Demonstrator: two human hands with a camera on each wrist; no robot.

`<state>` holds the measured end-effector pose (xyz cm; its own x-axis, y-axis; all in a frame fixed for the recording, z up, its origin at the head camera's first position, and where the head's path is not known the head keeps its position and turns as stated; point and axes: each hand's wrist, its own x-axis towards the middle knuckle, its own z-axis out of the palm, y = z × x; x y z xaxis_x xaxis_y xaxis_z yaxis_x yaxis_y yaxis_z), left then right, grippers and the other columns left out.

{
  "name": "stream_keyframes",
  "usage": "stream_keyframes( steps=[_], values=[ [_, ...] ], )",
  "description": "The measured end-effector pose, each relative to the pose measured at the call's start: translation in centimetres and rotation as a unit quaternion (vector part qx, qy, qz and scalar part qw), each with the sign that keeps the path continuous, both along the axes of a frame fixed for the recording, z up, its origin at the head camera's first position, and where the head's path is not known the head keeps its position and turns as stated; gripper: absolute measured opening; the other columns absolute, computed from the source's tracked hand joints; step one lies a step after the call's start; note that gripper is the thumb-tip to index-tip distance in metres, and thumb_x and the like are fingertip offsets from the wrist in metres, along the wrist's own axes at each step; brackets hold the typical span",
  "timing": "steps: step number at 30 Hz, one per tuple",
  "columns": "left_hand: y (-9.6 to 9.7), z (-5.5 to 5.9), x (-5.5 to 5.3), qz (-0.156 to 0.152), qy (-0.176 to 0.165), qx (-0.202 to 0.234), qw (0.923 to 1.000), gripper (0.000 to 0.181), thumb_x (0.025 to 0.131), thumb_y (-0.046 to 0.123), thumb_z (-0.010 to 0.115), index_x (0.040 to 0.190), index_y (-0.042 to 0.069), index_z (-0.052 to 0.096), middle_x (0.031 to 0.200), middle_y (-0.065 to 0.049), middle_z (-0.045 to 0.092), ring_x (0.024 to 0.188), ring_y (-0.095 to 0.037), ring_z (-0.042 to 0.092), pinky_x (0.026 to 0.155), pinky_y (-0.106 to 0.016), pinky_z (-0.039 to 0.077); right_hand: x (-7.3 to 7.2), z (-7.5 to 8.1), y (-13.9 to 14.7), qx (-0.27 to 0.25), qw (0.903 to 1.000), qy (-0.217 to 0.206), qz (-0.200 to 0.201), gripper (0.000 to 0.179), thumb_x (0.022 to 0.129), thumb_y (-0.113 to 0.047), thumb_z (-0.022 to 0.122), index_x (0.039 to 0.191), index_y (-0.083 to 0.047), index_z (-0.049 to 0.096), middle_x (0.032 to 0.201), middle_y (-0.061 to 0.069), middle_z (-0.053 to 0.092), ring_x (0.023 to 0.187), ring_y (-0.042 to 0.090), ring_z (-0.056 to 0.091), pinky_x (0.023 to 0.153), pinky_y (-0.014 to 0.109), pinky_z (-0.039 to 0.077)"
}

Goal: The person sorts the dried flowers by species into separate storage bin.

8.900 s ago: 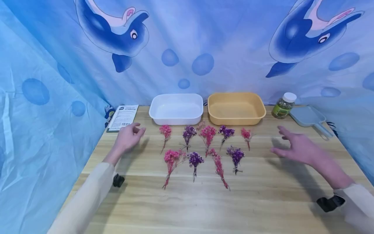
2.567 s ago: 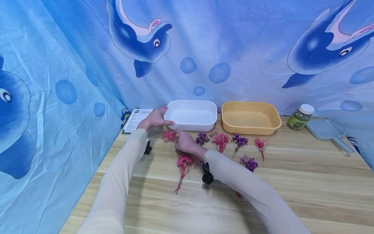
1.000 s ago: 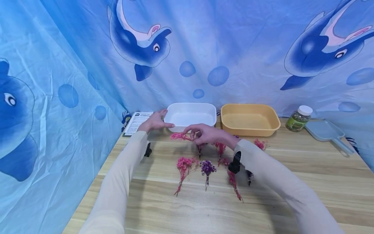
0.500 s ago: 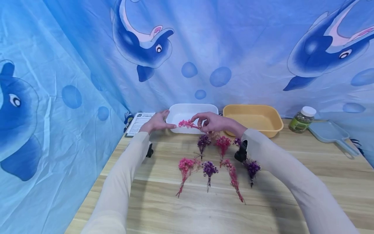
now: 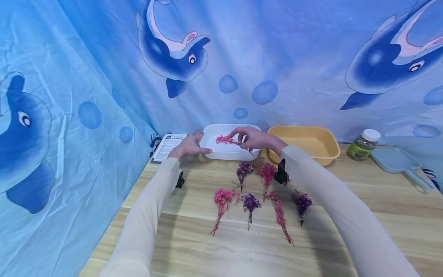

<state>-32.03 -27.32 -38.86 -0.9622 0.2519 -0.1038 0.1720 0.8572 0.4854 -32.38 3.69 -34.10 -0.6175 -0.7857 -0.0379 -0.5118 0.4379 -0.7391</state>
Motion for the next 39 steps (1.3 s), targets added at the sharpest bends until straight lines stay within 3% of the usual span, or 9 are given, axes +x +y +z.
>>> stream_keyframes(
  steps=[10,23,32,39],
  values=[
    [0.1,0.0,0.2,0.002,0.006,-0.004,1.0000,0.111,0.080,0.051,0.079,0.159,0.002,0.018,0.165,-0.017,0.015,0.150,-0.035,0.012,0.121,-0.051,0.013,-1.6,-0.7,-1.2,0.041,0.9971,0.064,-0.005,0.049,0.091,0.007,0.058,0.137,-0.008,0.056,0.097,0.011,0.060,0.070,0.022,0.056,0.051,0.030,0.048],
    [0.0,-0.2,0.0,0.004,0.010,-0.004,0.9999,0.111,0.080,0.053,0.079,0.159,0.003,0.019,0.164,-0.018,0.016,0.150,-0.035,0.013,0.120,-0.052,0.014,-2.2,0.1,-3.2,0.109,0.9880,0.110,0.001,0.050,0.091,0.008,0.059,0.138,-0.008,0.056,0.105,0.017,0.063,0.076,0.023,0.059,0.058,0.032,0.052],
    [0.2,-0.1,0.1,0.008,0.012,-0.005,0.9999,0.110,0.080,0.052,0.079,0.159,0.004,0.020,0.164,-0.017,0.017,0.150,-0.035,0.015,0.119,-0.053,0.016,-2.8,-1.3,-3.8,0.107,0.9822,0.153,0.019,0.048,0.090,0.011,0.058,0.135,-0.004,0.058,0.098,0.013,0.064,0.084,0.024,0.060,0.065,0.032,0.053],
    [0.2,0.0,0.2,0.009,0.007,-0.012,0.9999,0.110,0.080,0.051,0.079,0.159,0.005,0.019,0.164,-0.017,0.017,0.149,-0.036,0.015,0.119,-0.053,0.017,-3.3,-2.1,-4.0,0.113,0.9778,0.175,-0.021,0.052,0.089,0.014,0.051,0.138,-0.002,0.056,0.123,0.023,0.059,0.108,0.033,0.059,0.087,0.042,0.054]
  ],
)
